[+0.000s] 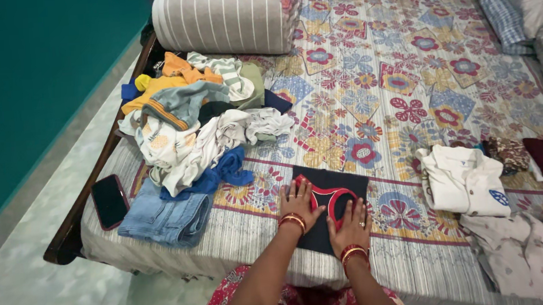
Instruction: The person folds several pieces of clothing on a bed, including a white shirt, a dark t-shirt, and a white t-shirt. Each item is smoothed, folded in half, and then folded again into a compact stack before being placed aside.
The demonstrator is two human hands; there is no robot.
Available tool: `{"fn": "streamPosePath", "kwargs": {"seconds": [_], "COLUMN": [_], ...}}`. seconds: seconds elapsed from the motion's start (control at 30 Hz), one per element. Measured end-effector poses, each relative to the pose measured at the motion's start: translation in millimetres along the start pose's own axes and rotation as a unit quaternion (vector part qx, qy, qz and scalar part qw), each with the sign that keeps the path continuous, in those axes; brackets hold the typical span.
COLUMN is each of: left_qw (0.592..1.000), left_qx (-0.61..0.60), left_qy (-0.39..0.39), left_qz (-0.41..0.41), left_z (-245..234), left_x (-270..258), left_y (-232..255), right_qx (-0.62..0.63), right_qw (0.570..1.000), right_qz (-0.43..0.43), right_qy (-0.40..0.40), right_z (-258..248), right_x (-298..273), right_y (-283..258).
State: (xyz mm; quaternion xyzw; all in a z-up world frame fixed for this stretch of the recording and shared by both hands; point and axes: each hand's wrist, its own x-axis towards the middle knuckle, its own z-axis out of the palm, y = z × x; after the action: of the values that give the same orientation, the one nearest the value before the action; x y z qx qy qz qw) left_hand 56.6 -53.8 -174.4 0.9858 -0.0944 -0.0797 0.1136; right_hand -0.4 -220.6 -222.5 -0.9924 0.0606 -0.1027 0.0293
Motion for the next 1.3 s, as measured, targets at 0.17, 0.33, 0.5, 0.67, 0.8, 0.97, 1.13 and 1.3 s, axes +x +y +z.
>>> {"fn": "streamPosePath", "kwargs": {"seconds": [0.17,0.33,0.5,0.67,0.8,0.97,1.13,1.3], "left_qw": [0.996,0.999,0.981,0.956,0.942,0.947,0.963,0.964], "left_qx": [0.03,0.006,0.078,0.08,0.12,0.133,0.042,-0.036], "left_qy": [0.05,-0.011,0.098,0.028,0.107,0.102,0.129,0.133], "left_qz": [0.066,0.048,0.148,0.282,0.294,0.273,0.234,0.226], "left_z": [17.1,32.6,27.5,25.0,29.7,37.9,15.7,-17.9], "left_x": [-24.6,-52.2,-73.3,-99.3,-99.6,-93.2,-81.4,-81.3], "left_y": [5.1,-4.9,-26.2,-47.3,-55.1,-57.4,-66.6,-71.2], "right_qx": [0.026,-0.003,0.122,0.168,0.155,0.086,-0.005,0.022], "right_qw": [1.0,0.998,0.992,0.983,0.981,0.988,0.991,0.996], "right_qz": [0.0,-0.003,-0.012,-0.068,-0.117,-0.125,-0.119,-0.085], "right_qy": [0.005,-0.063,0.013,0.041,-0.001,-0.012,0.057,0.021], "right_z": [-5.3,-6.5,-11.8,-27.5,-39.1,-33.9,-29.2,-50.9], "right_x": [-1.5,3.2,-11.5,-50.5,-78.5,-91.2,-79.9,-67.9], "right_y": [-1.3,0.5,10.0,11.0,12.6,15.6,25.5,49.1]}}
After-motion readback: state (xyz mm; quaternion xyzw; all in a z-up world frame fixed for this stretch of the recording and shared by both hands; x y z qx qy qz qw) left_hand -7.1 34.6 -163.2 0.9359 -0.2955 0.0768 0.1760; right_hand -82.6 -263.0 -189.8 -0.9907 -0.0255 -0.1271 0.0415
